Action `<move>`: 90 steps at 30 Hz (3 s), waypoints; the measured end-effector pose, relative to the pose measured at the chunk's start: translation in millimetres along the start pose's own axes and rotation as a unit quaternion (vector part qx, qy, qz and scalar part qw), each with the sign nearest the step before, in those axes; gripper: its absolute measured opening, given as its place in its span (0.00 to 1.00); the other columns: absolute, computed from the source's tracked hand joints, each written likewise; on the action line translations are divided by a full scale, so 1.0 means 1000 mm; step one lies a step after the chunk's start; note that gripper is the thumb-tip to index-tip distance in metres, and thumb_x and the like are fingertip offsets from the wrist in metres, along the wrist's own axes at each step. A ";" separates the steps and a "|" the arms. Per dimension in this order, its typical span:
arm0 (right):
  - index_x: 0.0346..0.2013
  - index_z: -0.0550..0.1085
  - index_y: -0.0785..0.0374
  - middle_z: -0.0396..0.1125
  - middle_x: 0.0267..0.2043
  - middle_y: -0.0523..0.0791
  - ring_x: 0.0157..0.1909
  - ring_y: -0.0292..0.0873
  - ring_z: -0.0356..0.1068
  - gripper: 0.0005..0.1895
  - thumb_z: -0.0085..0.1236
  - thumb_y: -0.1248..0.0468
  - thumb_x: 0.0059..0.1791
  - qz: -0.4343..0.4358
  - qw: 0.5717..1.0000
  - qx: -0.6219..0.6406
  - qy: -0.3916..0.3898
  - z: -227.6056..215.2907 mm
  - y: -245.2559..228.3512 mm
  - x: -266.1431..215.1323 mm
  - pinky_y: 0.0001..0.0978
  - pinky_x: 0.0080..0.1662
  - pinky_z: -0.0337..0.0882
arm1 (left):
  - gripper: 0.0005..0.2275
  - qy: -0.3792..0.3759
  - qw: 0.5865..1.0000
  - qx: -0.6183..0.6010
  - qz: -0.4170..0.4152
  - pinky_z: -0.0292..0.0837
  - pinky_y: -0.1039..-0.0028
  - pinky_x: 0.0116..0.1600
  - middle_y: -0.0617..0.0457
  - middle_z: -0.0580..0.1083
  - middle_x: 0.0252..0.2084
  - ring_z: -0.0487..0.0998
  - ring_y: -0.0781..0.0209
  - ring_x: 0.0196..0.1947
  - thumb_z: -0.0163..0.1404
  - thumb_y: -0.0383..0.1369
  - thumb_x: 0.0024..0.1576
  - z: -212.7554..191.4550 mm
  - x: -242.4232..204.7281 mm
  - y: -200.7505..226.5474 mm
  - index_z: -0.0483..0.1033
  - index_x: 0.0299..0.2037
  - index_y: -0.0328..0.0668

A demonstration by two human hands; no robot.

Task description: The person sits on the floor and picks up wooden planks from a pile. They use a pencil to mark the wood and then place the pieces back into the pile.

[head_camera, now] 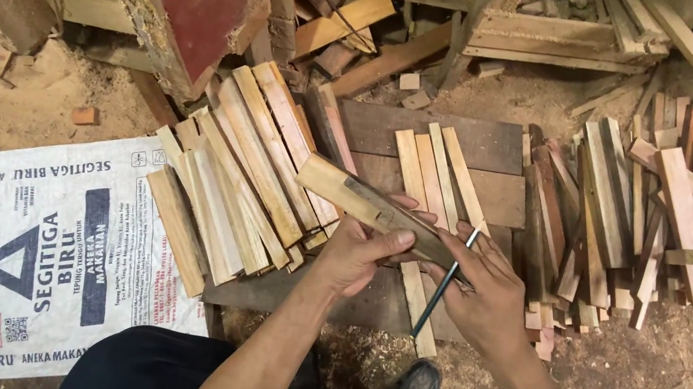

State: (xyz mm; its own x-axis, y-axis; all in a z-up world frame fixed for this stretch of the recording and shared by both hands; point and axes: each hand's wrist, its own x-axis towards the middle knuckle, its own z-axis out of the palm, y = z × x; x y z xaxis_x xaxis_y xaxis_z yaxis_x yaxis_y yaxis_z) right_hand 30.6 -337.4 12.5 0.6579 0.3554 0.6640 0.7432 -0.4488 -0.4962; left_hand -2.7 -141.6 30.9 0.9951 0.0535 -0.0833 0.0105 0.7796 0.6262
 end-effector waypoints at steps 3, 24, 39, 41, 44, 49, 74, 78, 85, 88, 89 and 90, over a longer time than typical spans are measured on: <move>0.45 0.83 0.61 0.78 0.40 0.50 0.54 0.56 0.76 0.21 0.76 0.66 0.38 0.009 0.999 0.042 0.020 0.000 0.004 -0.006 0.46 0.58 0.72 | 0.21 -0.011 1.000 0.023 0.011 0.81 0.58 0.50 0.32 0.78 0.50 0.81 0.46 0.49 0.61 0.21 0.50 0.006 -0.004 0.006 0.73 0.54 0.29; 0.58 0.72 0.74 0.74 0.47 0.60 0.50 0.64 0.74 0.20 0.56 0.72 0.51 0.112 0.982 0.150 -0.005 -0.023 -0.058 0.043 0.61 0.50 0.75 | 0.21 0.007 0.997 0.061 0.046 0.80 0.66 0.48 0.33 0.80 0.44 0.82 0.50 0.44 0.64 0.20 0.46 -0.002 -0.003 -0.008 0.74 0.51 0.26; 0.36 0.85 0.57 0.76 0.22 0.52 0.28 0.48 0.79 0.09 0.58 0.63 0.51 0.231 0.960 0.133 -0.084 -0.029 -0.071 0.056 0.42 0.31 0.76 | 0.20 -0.015 0.989 0.135 0.065 0.81 0.66 0.46 0.39 0.81 0.40 0.83 0.55 0.40 0.66 0.20 0.42 0.002 -0.006 0.008 0.78 0.47 0.27; 0.29 0.85 0.54 0.76 0.19 0.47 0.28 0.41 0.78 0.10 0.58 0.62 0.51 0.226 0.966 0.095 -0.079 -0.037 -0.070 0.054 0.37 0.29 0.75 | 0.19 0.003 0.993 0.099 0.059 0.81 0.67 0.46 0.41 0.81 0.39 0.83 0.54 0.42 0.65 0.22 0.44 0.005 -0.012 0.010 0.78 0.46 0.28; 0.38 0.85 0.58 0.77 0.23 0.49 0.28 0.48 0.79 0.11 0.55 0.63 0.52 0.210 0.959 0.180 -0.058 -0.023 -0.093 0.081 0.39 0.32 0.77 | 0.17 -0.025 0.981 0.190 0.033 0.82 0.60 0.47 0.40 0.81 0.41 0.82 0.51 0.41 0.64 0.19 0.43 -0.025 -0.004 -0.017 0.80 0.44 0.28; 0.38 0.84 0.61 0.77 0.26 0.54 0.31 0.51 0.80 0.09 0.57 0.65 0.51 0.274 0.943 0.172 -0.074 -0.032 -0.083 0.066 0.44 0.32 0.77 | 0.21 -0.002 0.988 0.146 0.057 0.80 0.56 0.53 0.41 0.81 0.43 0.82 0.49 0.45 0.65 0.22 0.42 -0.012 -0.005 0.007 0.78 0.47 0.30; 0.29 0.84 0.62 0.74 0.17 0.48 0.20 0.37 0.72 0.12 0.54 0.64 0.52 0.265 0.931 0.214 -0.131 -0.043 -0.104 0.107 0.33 0.24 0.75 | 0.14 -0.087 0.926 0.367 0.021 0.78 0.60 0.49 0.39 0.81 0.40 0.81 0.55 0.43 0.62 0.21 0.46 -0.015 -0.018 0.003 0.82 0.43 0.32; 0.32 0.83 0.56 0.74 0.20 0.48 0.25 0.50 0.77 0.10 0.56 0.61 0.52 0.166 0.972 0.093 -0.138 -0.026 -0.079 0.100 0.41 0.26 0.73 | 0.16 -0.077 0.932 0.355 0.018 0.77 0.57 0.51 0.37 0.80 0.42 0.79 0.52 0.45 0.61 0.21 0.45 -0.010 -0.017 0.004 0.80 0.46 0.28; 0.39 0.81 0.67 0.66 0.12 0.47 0.14 0.37 0.63 0.13 0.50 0.65 0.55 0.282 0.904 0.312 -0.081 -0.001 -0.090 0.082 0.26 0.21 0.68 | 0.13 -0.106 0.956 0.272 0.025 0.76 0.61 0.53 0.41 0.81 0.41 0.80 0.56 0.43 0.64 0.22 0.48 -0.042 -0.011 -0.027 0.82 0.44 0.32; 0.42 0.81 0.68 0.64 0.10 0.47 0.10 0.37 0.61 0.12 0.49 0.66 0.55 0.288 0.893 0.335 -0.081 0.001 -0.093 0.080 0.24 0.18 0.65 | 0.16 -0.096 0.959 0.268 0.005 0.76 0.59 0.54 0.42 0.81 0.42 0.79 0.55 0.43 0.66 0.24 0.47 -0.045 -0.013 -0.026 0.81 0.46 0.30; 0.42 0.81 0.68 0.62 0.08 0.47 0.07 0.37 0.59 0.13 0.49 0.66 0.56 0.303 0.885 0.342 -0.087 0.000 -0.094 0.079 0.23 0.16 0.64 | 0.17 -0.084 0.957 0.277 0.000 0.76 0.58 0.53 0.42 0.81 0.43 0.79 0.55 0.43 0.66 0.26 0.47 -0.039 -0.018 -0.017 0.80 0.46 0.28; 0.42 0.81 0.68 0.62 0.08 0.47 0.07 0.37 0.59 0.13 0.49 0.66 0.56 0.302 0.885 0.344 -0.090 -0.006 -0.089 0.072 0.23 0.16 0.64 | 0.17 -0.081 0.958 0.277 0.002 0.76 0.58 0.53 0.42 0.81 0.43 0.79 0.55 0.43 0.66 0.26 0.47 -0.032 -0.018 -0.004 0.80 0.46 0.28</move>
State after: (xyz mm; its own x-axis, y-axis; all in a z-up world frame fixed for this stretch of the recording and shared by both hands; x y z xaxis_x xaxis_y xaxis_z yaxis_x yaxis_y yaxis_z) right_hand 11.0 -276.8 108.3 0.9228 0.3741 0.0926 0.1073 -0.0185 -0.9941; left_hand -23.5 -126.0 4.9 0.9970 -0.0765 0.0123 0.0134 0.3270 0.9449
